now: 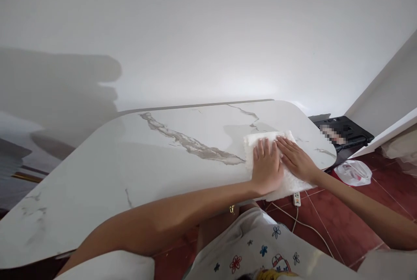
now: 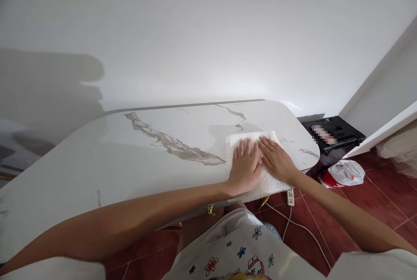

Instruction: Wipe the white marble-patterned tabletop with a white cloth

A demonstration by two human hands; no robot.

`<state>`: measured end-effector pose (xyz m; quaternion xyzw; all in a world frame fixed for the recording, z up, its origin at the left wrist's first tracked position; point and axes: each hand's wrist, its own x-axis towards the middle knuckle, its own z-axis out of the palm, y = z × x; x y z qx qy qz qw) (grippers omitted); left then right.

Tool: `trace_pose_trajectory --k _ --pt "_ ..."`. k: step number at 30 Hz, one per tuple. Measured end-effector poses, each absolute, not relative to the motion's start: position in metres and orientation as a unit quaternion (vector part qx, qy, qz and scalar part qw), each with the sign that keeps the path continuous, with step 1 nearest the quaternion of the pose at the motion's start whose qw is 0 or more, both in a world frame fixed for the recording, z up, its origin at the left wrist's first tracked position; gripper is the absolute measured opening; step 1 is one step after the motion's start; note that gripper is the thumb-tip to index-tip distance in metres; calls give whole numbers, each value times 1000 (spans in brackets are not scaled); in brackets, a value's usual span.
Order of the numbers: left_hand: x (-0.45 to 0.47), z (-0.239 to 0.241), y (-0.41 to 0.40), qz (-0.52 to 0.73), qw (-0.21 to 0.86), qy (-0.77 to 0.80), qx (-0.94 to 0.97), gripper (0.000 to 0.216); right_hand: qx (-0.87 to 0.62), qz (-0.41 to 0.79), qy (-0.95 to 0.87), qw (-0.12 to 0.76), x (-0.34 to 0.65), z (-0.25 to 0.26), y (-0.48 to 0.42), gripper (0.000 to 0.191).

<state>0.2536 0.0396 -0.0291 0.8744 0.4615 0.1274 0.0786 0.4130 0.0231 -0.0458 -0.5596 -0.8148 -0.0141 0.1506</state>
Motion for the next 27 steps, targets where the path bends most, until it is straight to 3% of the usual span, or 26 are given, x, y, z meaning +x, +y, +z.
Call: trace_pose_trajectory --k 6,18,27 --pt "272 -24 50 115 162 469 861 57 -558 -22 -816 150 434 -47 38 52" --pt "274 -32 197 95 94 494 859 58 -558 -40 -820 126 427 -49 192 53" --pt "269 -38 290 146 47 476 866 53 -587 -54 -794 145 415 -50 286 50"
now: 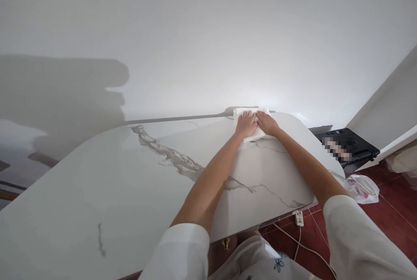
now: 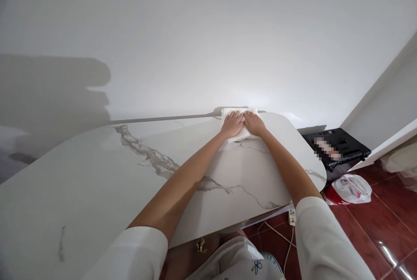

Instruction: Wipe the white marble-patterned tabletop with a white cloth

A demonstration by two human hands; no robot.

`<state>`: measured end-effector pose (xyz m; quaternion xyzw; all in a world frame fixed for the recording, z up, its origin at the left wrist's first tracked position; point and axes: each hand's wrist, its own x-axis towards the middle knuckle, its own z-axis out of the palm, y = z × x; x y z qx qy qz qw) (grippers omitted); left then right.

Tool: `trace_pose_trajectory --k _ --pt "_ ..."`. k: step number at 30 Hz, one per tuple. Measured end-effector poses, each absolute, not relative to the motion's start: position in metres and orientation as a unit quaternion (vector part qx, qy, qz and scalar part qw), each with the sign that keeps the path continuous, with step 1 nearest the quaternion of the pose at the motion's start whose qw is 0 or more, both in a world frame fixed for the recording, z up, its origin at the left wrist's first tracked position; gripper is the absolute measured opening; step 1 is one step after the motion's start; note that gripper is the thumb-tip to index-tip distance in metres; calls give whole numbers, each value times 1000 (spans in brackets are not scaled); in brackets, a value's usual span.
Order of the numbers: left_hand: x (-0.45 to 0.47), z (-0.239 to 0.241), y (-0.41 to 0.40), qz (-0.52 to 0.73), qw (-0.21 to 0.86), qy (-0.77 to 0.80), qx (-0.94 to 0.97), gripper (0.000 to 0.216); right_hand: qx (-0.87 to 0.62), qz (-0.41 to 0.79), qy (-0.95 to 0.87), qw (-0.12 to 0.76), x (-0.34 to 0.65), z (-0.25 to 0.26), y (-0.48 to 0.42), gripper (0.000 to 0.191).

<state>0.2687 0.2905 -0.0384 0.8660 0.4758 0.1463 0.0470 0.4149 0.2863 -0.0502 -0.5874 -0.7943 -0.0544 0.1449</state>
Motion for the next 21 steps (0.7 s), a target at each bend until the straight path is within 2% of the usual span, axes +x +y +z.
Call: trace_pose_trajectory --k 13,21 --pt "298 -43 302 144 6 523 840 55 -549 12 -815 184 450 -55 318 51" --pt "305 -41 295 148 11 510 848 54 -577 -34 -803 148 453 -56 308 54"
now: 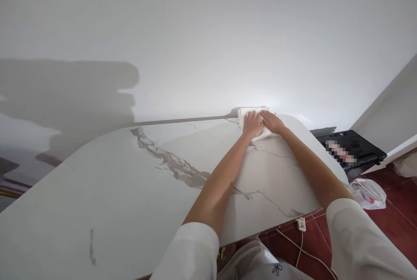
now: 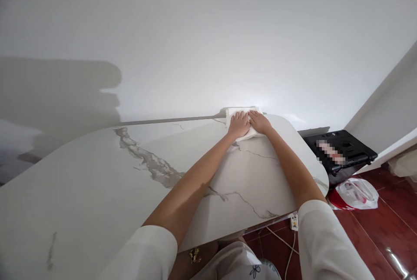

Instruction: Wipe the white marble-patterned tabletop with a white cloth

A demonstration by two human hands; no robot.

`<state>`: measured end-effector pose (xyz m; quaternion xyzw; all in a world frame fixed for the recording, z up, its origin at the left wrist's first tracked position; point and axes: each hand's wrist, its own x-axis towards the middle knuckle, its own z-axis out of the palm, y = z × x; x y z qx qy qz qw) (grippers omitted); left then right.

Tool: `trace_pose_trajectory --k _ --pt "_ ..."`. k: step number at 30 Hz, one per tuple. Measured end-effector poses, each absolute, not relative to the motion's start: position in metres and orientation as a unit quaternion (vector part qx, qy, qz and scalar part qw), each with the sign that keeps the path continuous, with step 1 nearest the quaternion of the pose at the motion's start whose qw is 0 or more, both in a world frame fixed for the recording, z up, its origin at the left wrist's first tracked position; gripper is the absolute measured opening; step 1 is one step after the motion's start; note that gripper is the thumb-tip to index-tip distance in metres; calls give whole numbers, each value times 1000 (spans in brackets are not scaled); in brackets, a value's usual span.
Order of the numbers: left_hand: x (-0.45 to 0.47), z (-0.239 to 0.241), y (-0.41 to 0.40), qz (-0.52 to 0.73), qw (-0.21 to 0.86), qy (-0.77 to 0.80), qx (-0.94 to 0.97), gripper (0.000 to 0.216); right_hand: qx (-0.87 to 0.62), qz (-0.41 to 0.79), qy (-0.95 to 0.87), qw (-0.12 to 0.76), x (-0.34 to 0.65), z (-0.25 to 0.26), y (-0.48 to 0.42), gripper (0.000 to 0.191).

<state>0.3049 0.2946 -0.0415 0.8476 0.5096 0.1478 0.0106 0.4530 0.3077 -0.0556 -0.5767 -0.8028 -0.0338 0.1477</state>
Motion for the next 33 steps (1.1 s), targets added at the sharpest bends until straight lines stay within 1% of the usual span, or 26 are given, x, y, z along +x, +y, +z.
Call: trace_pose_trajectory --k 3,10,21,27,33 --pt "300 -41 279 155 9 508 847 54 -569 -41 -808 146 450 -57 295 54" --pt "296 -39 225 158 14 504 849 54 -545 -34 -819 174 452 -61 243 54" --pt "288 -34 137 136 22 487 862 56 -555 -31 -818 145 444 -54 145 55" --pt "274 -30 88 135 51 475 868 58 -545 -41 -825 148 433 -50 89 55" --pt "263 -27 56 133 88 459 874 61 -553 -49 -820 137 421 -45 50 54"
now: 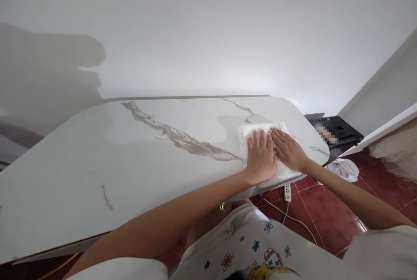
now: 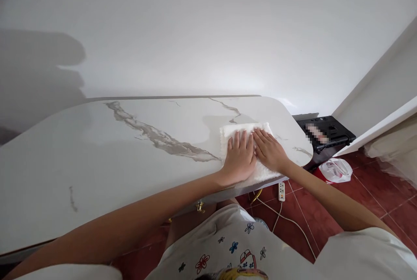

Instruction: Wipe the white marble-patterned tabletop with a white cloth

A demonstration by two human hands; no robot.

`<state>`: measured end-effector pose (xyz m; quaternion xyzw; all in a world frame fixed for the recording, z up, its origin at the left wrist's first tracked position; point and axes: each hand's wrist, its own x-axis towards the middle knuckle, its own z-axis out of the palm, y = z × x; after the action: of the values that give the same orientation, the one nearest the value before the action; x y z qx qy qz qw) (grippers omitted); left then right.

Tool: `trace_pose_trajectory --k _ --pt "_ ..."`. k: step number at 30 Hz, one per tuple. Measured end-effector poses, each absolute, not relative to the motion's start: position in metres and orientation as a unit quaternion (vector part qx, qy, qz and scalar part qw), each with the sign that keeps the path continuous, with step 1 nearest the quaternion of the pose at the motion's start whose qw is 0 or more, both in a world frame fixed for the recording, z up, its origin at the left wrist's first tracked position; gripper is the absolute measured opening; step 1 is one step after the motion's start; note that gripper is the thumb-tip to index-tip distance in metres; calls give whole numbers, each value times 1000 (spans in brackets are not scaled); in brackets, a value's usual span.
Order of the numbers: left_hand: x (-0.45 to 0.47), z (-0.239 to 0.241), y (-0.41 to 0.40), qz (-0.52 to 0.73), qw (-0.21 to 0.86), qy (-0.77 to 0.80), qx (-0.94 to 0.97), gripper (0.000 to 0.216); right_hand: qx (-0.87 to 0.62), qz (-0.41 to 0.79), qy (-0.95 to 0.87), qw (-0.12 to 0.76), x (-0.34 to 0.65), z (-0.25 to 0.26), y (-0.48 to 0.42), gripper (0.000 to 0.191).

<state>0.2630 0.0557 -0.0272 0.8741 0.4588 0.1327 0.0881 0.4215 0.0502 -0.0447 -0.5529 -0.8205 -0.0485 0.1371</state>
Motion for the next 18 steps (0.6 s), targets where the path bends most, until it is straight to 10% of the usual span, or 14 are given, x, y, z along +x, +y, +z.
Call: trace_pose_trajectory --k 18 --pt "318 -31 60 164 137 452 866 63 -553 -49 -822 125 474 -44 56 53"
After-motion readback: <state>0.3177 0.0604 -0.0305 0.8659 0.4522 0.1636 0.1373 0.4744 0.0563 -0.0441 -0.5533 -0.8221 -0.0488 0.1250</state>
